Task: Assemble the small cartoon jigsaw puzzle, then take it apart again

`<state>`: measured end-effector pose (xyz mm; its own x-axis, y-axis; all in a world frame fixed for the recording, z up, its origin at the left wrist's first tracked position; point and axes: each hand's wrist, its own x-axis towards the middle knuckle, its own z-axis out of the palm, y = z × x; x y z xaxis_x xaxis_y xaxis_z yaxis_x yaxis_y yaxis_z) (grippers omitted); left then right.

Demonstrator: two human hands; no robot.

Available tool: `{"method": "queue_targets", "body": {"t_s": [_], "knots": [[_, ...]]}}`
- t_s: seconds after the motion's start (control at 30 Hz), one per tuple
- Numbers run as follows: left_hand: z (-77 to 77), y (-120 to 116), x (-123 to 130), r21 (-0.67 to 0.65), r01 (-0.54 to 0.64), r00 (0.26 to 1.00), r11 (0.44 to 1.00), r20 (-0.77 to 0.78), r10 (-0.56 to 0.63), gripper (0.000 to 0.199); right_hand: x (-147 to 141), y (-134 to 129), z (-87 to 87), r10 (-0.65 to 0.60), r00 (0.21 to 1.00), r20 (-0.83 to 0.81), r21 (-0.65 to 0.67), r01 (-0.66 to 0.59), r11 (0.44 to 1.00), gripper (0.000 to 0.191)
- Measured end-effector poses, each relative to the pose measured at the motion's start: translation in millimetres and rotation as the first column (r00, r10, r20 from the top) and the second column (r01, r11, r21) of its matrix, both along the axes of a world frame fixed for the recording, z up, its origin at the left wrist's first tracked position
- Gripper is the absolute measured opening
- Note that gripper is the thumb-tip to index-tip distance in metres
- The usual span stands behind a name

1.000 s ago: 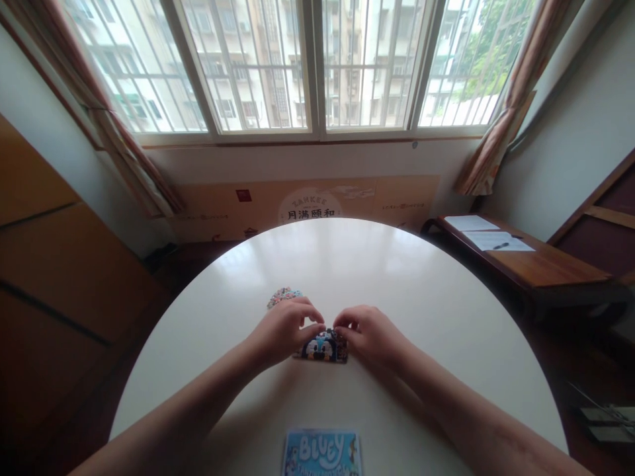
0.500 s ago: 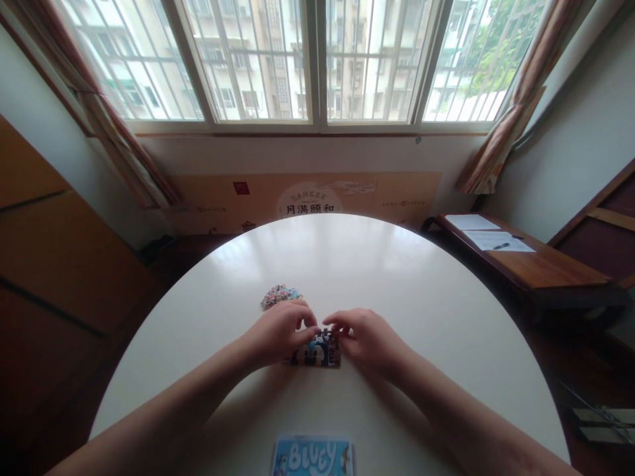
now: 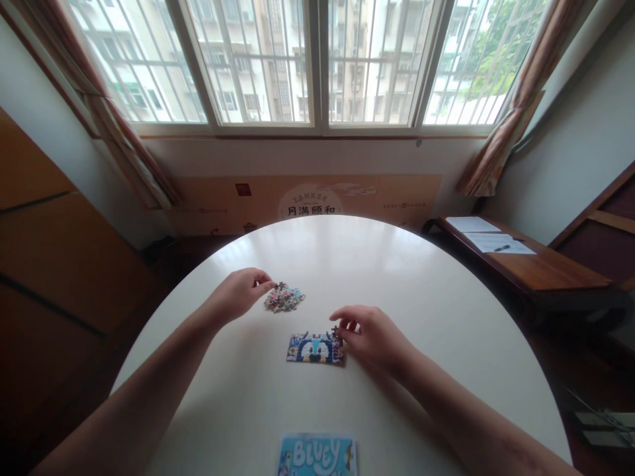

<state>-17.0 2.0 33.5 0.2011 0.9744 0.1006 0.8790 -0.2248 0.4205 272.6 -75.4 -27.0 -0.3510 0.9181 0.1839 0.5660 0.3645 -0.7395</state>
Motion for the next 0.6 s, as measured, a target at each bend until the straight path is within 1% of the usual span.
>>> {"method": "queue_targets", "body": {"t_s": [0.07,0.23,0.33,0.4,0.5,0.53,0.6], "knots": [[-1.8,1.2,-1.1,-0.031,-0.009,1.0,0.999,0.0,0.009,0.026,0.2,-0.6,-0.2,0.002,1.0,0.005,-0.001,-0.002,1.0,0.026],[-11.8,-2.5,10.7,-0.091,0.065,0.998,0.994,0.021,-0.063,0.025,0.7,-1.7,0.7,0.015,1.0,0.007,-0.017,-0.015,1.0,0.03],[-17.4,-1.2,14.4,-0.094,0.07,0.998,0.993,0.008,-0.069,0.023,0.9,-1.7,1.0,0.009,1.0,0.005,-0.029,-0.009,1.0,0.032],[-18.2,0.3,14.3,-0.034,0.043,0.999,0.999,-0.007,-0.043,0.022,0.8,-1.7,1.3,0.008,1.0,0.001,-0.034,-0.008,0.999,0.033],[-13.7,-2.4,15.6,0.127,0.009,1.0,0.992,-0.007,-0.008,0.02,0.4,-2.0,1.6,0.007,1.0,0.002,-0.041,-0.007,0.999,0.034],[-11.5,-5.7,17.8,0.172,0.021,1.0,0.985,0.008,-0.022,0.02,0.1,-2.1,1.7,0.005,1.0,0.002,-0.045,-0.005,0.999,0.034],[-8.2,-16.0,26.2,0.212,0.095,0.993,0.973,0.045,-0.107,0.018,-0.6,-2.4,2.1,-0.001,1.0,0.001,-0.051,0.001,0.999,0.035]]}}
